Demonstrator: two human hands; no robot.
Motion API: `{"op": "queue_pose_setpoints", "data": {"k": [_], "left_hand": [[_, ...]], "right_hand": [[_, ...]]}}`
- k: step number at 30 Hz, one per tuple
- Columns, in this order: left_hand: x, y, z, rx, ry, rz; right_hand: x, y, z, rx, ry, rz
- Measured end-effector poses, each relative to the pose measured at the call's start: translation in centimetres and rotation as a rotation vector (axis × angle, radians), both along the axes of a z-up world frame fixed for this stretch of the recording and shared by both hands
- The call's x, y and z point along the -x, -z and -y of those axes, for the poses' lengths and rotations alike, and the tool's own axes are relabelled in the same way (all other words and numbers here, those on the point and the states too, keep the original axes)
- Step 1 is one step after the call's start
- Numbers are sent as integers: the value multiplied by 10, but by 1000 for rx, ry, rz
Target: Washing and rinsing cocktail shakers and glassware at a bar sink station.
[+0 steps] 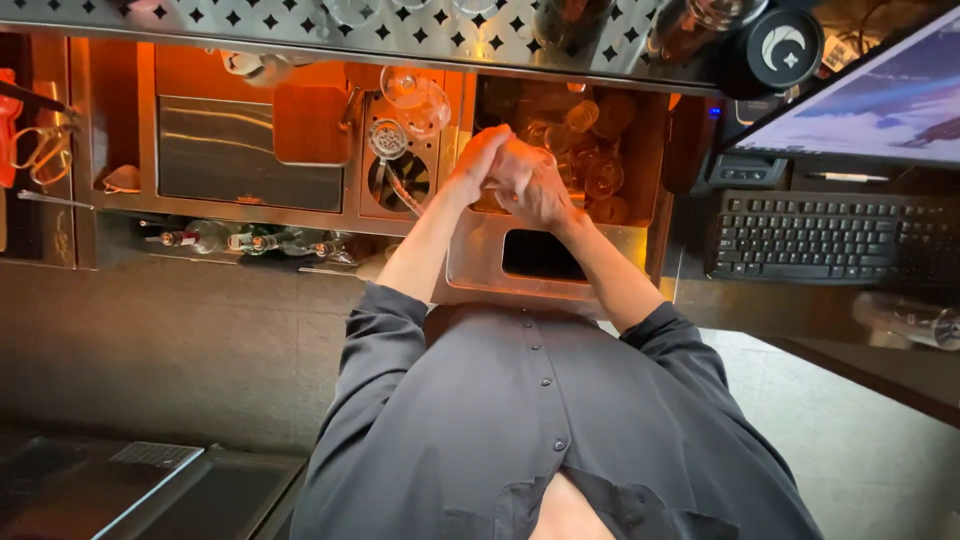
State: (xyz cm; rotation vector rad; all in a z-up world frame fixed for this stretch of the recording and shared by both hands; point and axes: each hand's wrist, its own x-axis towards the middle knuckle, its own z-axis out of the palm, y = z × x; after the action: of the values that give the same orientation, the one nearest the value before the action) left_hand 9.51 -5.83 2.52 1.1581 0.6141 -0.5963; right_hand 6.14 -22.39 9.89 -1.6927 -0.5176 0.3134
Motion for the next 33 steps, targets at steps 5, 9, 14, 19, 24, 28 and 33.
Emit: {"op": "queue_pose_setpoints", "data": {"k": [5,9,14,19,24,28,33], "left_hand": [[10,26,7,-258,-122,479],[30,-35,11,-403,-93,628],[36,-64,8,-824,94,1466],[38,-55,3,-621,-30,1117],[44,-23,-10,143,-57,320],[57,-14,-15,205,-131,-4],[71,33,-35,-131,-275,247]], "right_hand": [[5,11,2,114,-140,30],[-6,-67,-1,-635,-350,-710],[-21,-13,11,-868,-91,-1193],[-10,47,-8,-207,453,-658],[-9,19,0,251,166,43],[-4,-55,-23,-113,-393,-68],[-2,-23,-35,-275,-325,-511]]}}
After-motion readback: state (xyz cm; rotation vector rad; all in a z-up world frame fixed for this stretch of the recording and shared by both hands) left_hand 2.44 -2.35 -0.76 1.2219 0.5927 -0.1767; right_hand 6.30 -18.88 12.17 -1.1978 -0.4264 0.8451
